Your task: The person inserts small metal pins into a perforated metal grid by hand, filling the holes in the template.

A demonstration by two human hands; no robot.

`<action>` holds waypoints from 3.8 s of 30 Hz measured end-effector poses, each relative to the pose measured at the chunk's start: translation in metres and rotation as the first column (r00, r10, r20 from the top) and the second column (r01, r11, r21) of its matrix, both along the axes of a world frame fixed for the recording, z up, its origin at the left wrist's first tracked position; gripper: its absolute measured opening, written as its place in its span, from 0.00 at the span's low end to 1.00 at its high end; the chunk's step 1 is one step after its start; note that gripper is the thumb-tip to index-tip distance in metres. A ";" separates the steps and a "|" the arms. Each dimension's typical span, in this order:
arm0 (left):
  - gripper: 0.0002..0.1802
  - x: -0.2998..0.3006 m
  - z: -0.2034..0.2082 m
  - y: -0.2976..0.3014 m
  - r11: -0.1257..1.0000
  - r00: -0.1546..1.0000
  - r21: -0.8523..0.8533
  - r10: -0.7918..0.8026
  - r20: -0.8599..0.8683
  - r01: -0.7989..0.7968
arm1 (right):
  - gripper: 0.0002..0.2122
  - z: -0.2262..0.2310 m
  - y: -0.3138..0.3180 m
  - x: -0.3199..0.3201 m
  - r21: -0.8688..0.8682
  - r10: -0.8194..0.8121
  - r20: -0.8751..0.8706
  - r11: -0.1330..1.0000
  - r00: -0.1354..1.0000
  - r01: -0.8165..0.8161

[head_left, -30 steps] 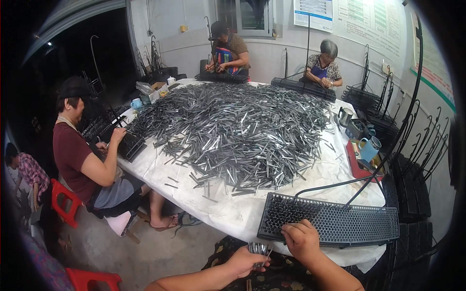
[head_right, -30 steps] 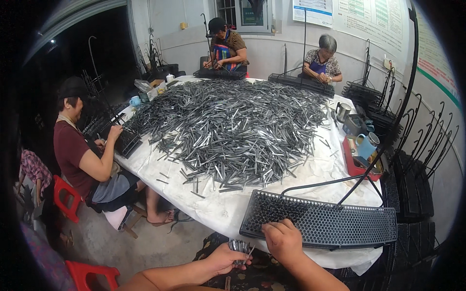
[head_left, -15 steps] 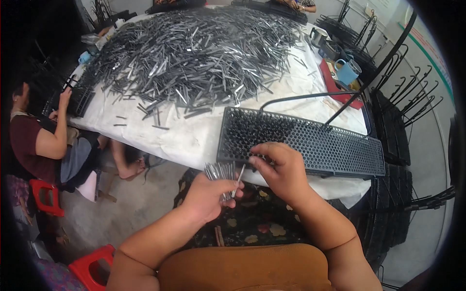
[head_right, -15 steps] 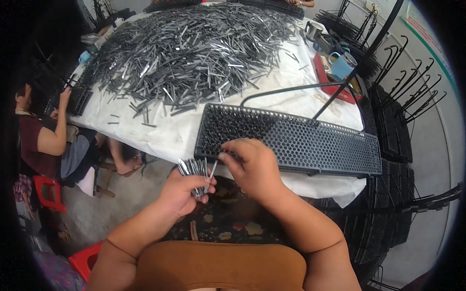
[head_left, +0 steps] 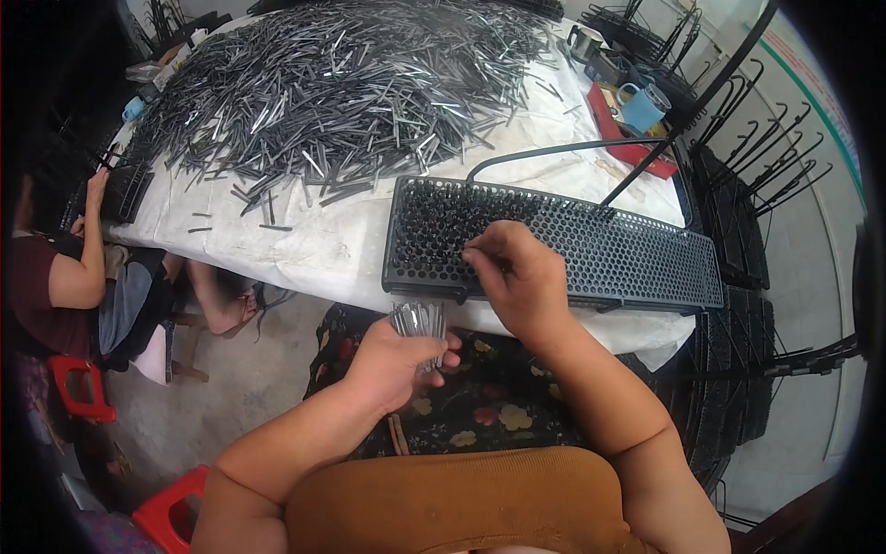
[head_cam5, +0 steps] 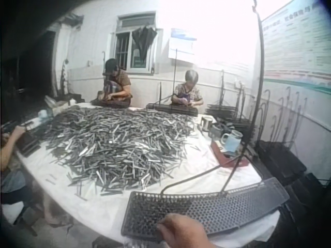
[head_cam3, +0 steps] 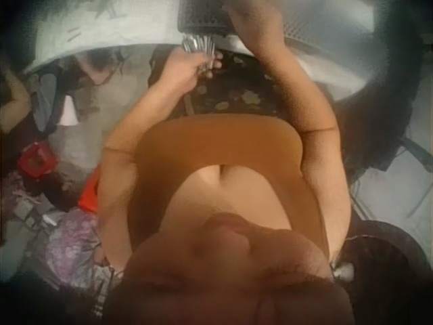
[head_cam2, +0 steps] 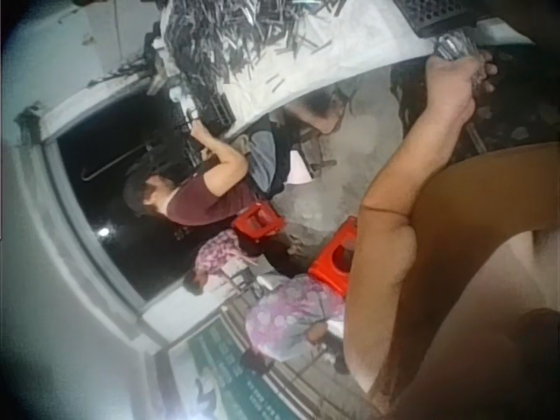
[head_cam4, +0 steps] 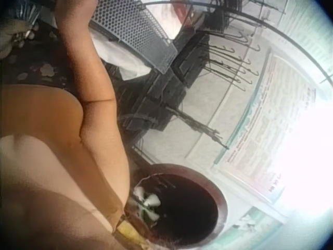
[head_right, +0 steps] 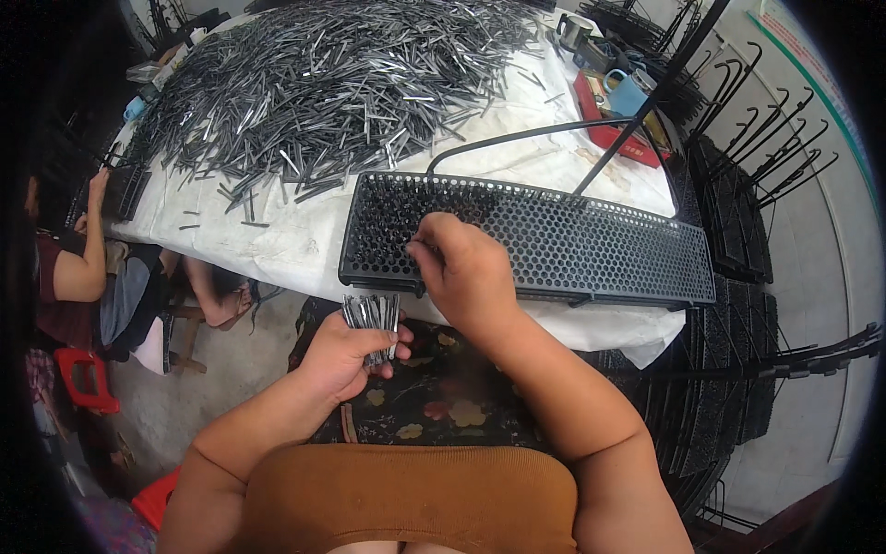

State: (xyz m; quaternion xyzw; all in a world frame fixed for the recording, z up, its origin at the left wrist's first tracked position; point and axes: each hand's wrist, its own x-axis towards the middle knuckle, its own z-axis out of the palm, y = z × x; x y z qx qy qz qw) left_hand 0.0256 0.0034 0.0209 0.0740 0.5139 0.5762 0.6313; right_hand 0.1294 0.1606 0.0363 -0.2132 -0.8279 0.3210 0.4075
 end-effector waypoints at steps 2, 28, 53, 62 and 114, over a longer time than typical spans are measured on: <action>0.12 -0.001 0.004 0.001 1.000 1.000 -0.004 -0.004 0.006 0.004 | 0.09 -0.002 0.000 -0.002 0.090 0.022 0.005 0.996 1.000 -0.022; 0.10 -0.002 0.003 -0.005 0.992 0.998 0.122 0.046 -0.031 -0.041 | 0.06 0.016 -0.031 0.017 -0.677 0.377 0.120 0.708 0.918 -0.202; 0.12 -0.009 -0.011 -0.002 0.992 0.999 0.122 0.044 0.012 -0.045 | 0.08 0.013 -0.028 0.010 0.206 0.098 0.174 0.969 0.980 -0.133; 0.13 -0.006 -0.013 -0.001 0.955 1.000 0.296 -0.001 -0.002 0.002 | 0.07 0.010 -0.028 0.015 -0.433 0.408 0.180 0.850 0.895 -0.300; 0.08 -0.003 -0.007 -0.006 0.997 0.997 0.072 0.045 -0.070 -0.040 | 0.08 -0.002 -0.019 0.024 -0.476 0.083 0.013 0.877 0.996 -0.067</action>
